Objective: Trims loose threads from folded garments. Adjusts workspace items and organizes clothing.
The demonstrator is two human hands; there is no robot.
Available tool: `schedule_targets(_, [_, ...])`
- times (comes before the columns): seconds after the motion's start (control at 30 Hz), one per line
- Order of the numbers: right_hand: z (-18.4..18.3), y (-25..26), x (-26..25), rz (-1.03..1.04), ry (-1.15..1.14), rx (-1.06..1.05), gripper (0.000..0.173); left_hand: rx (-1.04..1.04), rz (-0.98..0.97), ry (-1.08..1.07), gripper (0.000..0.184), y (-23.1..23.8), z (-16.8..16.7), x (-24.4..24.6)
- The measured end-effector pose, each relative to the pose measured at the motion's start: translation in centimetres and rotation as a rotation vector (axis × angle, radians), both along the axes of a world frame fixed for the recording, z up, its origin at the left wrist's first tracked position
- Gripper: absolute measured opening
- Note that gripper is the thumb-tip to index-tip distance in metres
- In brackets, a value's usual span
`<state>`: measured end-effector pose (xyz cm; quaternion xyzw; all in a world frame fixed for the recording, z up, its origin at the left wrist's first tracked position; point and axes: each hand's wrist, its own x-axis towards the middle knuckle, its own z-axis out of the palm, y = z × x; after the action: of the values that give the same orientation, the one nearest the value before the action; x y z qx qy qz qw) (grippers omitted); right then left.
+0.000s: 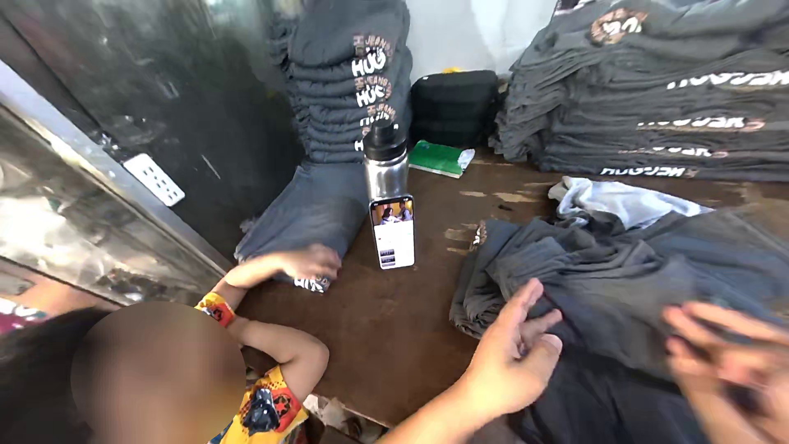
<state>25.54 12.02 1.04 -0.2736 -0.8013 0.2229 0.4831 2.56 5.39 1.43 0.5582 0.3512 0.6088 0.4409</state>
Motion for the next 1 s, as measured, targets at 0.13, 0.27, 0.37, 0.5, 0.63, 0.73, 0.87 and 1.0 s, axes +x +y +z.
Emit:
schedule_targets(0.13, [-3.0, 0.9, -2.2, -0.115, -0.368, 0.096, 0.028, 0.132, 0.166, 0.149, 0.061, -1.0, -0.6, -1.5])
schedule_targets(0.27, [-3.4, -1.8, -0.8, -0.101, -0.319, 0.131, 0.044, 0.066, 0.640, 0.281, 0.076, -0.9, 0.7, -7.1])
schedule_targets(0.37, [-4.2, -4.1, -0.1, -0.056, -0.425, 0.050, 0.053, -0.046, 1.010, 0.397, 0.103, 1.5, 2.5, -12.0])
schedule_targets(0.5, [-5.8, -5.4, -0.3, -0.107, -0.509, -0.011, 0.069, -0.007, 1.300, 0.532, 0.125, 5.8, 1.7, -16.7])
schedule_targets(0.63, [-4.0, -4.4, 0.4, -0.026, -0.314, -0.045, 0.061, 0.251, 1.372, 0.576, 0.115, 7.2, 1.3, -17.5])
schedule_targets(0.73, [0.4, -2.0, 0.8, 0.074, -0.253, -0.012, 0.059, 0.675, 1.239, 0.647, 0.086, 7.2, 0.8, -15.8])
schedule_targets(0.87, [7.5, 5.4, -3.1, 0.172, -0.333, 0.093, 0.055, 0.768, 0.776, 0.679, 0.043, 7.9, 0.0, -11.1])
schedule_targets(1.0, [11.4, 15.3, -13.9, 0.279, -0.419, -0.035, 0.059, 0.623, 0.513, 0.708, 0.047, 9.3, -4.5, -9.9])
